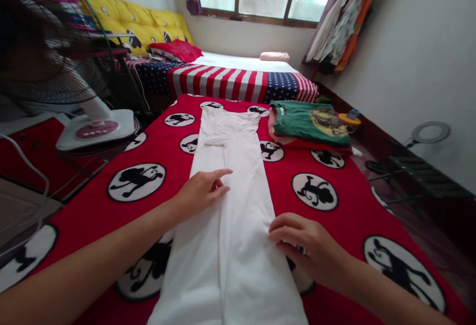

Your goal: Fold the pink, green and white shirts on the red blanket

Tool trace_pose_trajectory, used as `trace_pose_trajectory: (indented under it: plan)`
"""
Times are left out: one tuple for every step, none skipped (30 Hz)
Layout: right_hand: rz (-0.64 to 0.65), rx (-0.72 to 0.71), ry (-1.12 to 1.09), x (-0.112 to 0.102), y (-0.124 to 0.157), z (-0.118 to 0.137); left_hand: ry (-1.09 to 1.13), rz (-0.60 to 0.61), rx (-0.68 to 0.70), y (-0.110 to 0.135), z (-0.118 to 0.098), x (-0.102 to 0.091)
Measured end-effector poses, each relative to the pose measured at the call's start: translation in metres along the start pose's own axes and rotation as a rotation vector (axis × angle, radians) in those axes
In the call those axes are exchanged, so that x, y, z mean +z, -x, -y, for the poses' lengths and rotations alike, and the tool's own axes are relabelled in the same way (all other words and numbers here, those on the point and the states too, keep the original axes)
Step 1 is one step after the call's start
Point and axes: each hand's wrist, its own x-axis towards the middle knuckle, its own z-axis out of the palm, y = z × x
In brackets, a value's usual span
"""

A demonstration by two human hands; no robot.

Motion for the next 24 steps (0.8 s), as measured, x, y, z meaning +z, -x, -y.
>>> trace_pose_trajectory:
  plan:
    - [0.014, 0.018, 0.013, 0.0, 0.008, 0.005, 0.001, 0.011, -0.002, 0.004, -0.004, 0.003]
    - [0.023, 0.049, 0.028, 0.0, 0.014, 0.008, -0.01, 0.016, -0.005, 0.007, -0.008, 0.006]
    - [0.03, 0.092, 0.044, 0.001, 0.019, 0.011, -0.026, 0.016, -0.014, 0.01, -0.011, 0.009]
    - [0.032, 0.139, 0.058, 0.003, 0.022, 0.013, -0.039, 0.017, -0.029, 0.012, -0.014, 0.012]
    - [0.032, 0.186, 0.074, 0.005, 0.024, 0.014, -0.044, 0.021, -0.048, 0.014, -0.016, 0.014]
    - [0.027, 0.22, 0.091, 0.007, 0.026, 0.014, -0.042, 0.029, -0.067, 0.015, -0.017, 0.015]
    - [0.021, 0.24, 0.113, 0.011, 0.026, 0.014, -0.035, 0.037, -0.082, 0.017, -0.018, 0.017]
    - [0.016, 0.242, 0.138, 0.014, 0.026, 0.014, -0.024, 0.044, -0.093, 0.018, -0.018, 0.018]
    - [0.011, 0.23, 0.166, 0.018, 0.026, 0.014, -0.013, 0.047, -0.098, 0.02, -0.019, 0.018]
    - [0.005, 0.211, 0.197, 0.021, 0.026, 0.014, -0.005, 0.047, -0.097, 0.022, -0.019, 0.018]
    - [0.002, 0.19, 0.226, 0.023, 0.026, 0.014, -0.002, 0.048, -0.093, 0.024, -0.019, 0.018]
    - [0.002, 0.169, 0.253, 0.024, 0.026, 0.015, -0.004, 0.051, -0.088, 0.028, -0.02, 0.018]
    - [0.009, 0.147, 0.273, 0.024, 0.027, 0.016, -0.011, 0.062, -0.08, 0.032, -0.02, 0.017]
    - [0.021, 0.127, 0.283, 0.024, 0.029, 0.018, -0.023, 0.079, -0.068, 0.037, -0.02, 0.015]
    - [0.039, 0.11, 0.282, 0.023, 0.031, 0.019, -0.039, 0.101, -0.049, 0.044, -0.02, 0.014]
    - [0.054, 0.092, 0.274, 0.021, 0.033, 0.02, -0.053, 0.128, -0.024, 0.051, -0.02, 0.011]
    - [0.061, 0.071, 0.263, 0.019, 0.036, 0.02, -0.063, 0.157, 0.004, 0.058, -0.019, 0.009]
    - [0.054, 0.049, 0.254, 0.018, 0.038, 0.019, -0.068, 0.188, 0.035, 0.066, -0.017, 0.005]
    - [0.031, 0.025, 0.251, 0.017, 0.04, 0.017, -0.065, 0.219, 0.065, 0.074, -0.014, 0.001]
    - [-0.001, -0.002, 0.256, 0.016, 0.042, 0.015, -0.059, 0.245, 0.093, 0.082, -0.011, -0.004]
    - [-0.034, -0.035, 0.266, 0.015, 0.043, 0.012, -0.051, 0.264, 0.113, 0.088, -0.007, -0.01]
    - [-0.062, -0.071, 0.28, 0.014, 0.043, 0.01, -0.046, 0.273, 0.128, 0.094, -0.003, -0.016]
    - [-0.077, -0.109, 0.296, 0.014, 0.042, 0.008, -0.044, 0.275, 0.137, 0.1, 0.001, -0.023]
    - [-0.079, -0.146, 0.314, 0.013, 0.041, 0.006, -0.046, 0.275, 0.141, 0.104, 0.005, -0.029]
